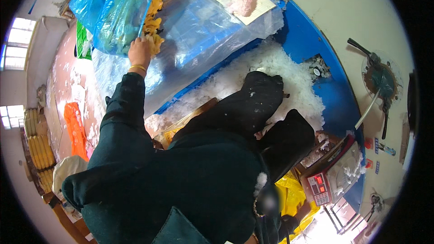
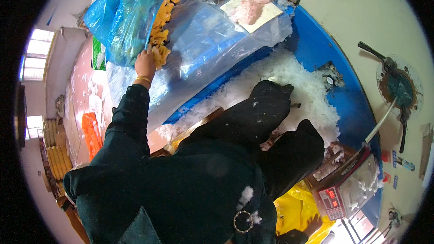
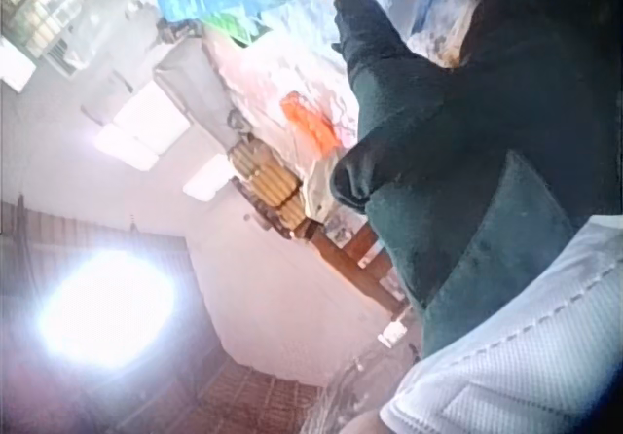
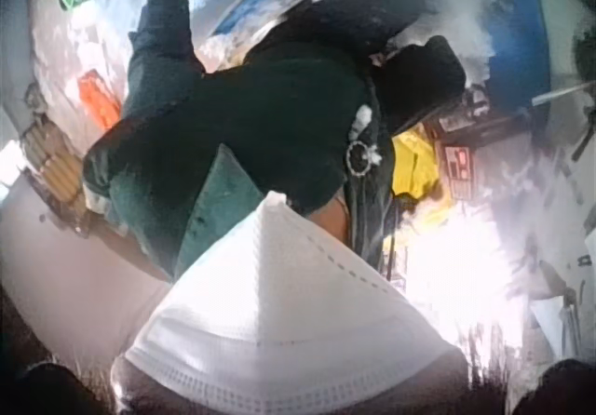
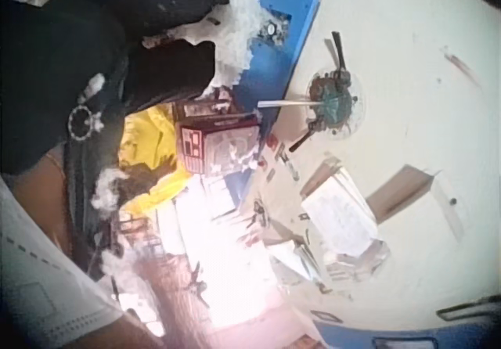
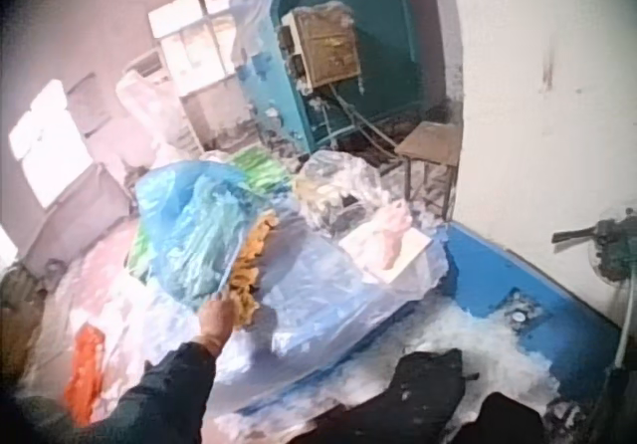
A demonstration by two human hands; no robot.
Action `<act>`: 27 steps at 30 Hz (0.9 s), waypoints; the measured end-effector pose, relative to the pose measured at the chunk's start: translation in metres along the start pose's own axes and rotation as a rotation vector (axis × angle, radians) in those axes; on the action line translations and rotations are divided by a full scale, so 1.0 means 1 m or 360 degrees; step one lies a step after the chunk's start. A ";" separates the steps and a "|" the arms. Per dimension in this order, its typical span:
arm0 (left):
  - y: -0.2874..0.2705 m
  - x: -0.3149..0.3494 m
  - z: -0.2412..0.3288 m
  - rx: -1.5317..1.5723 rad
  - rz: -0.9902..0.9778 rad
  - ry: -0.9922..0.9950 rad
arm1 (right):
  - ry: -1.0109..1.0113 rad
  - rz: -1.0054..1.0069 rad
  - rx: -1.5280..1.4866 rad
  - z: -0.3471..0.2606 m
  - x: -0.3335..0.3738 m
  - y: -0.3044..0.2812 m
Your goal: The person sits on the floor and repeatedly shapes a yellow malleable material using a vertical metal rod. They pick up portions of the material, press and mold it around the rod, then place the shaped pieces into a yellow bag.
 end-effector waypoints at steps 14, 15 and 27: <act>-0.104 0.001 0.257 0.3478 -0.1415 0.0192 | -0.1031 -0.1455 0.0053 -0.321 0.211 0.327; -0.114 0.022 0.278 0.3612 -0.1608 0.0243 | -0.1110 -0.1661 0.0005 -0.328 0.227 0.348; -0.202 0.112 0.377 0.2715 -0.1500 0.1250 | -0.1628 -0.1796 -0.0011 -0.387 0.266 0.327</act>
Point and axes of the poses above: each hand's wrist, its own x-axis away from the middle knuckle, its own y-axis out of the palm, z = x × y, the point moved 8 cm from there along -x, towards the middle knuckle, and after that the axes turned 5 degrees about -y, right-handed, at the moved point
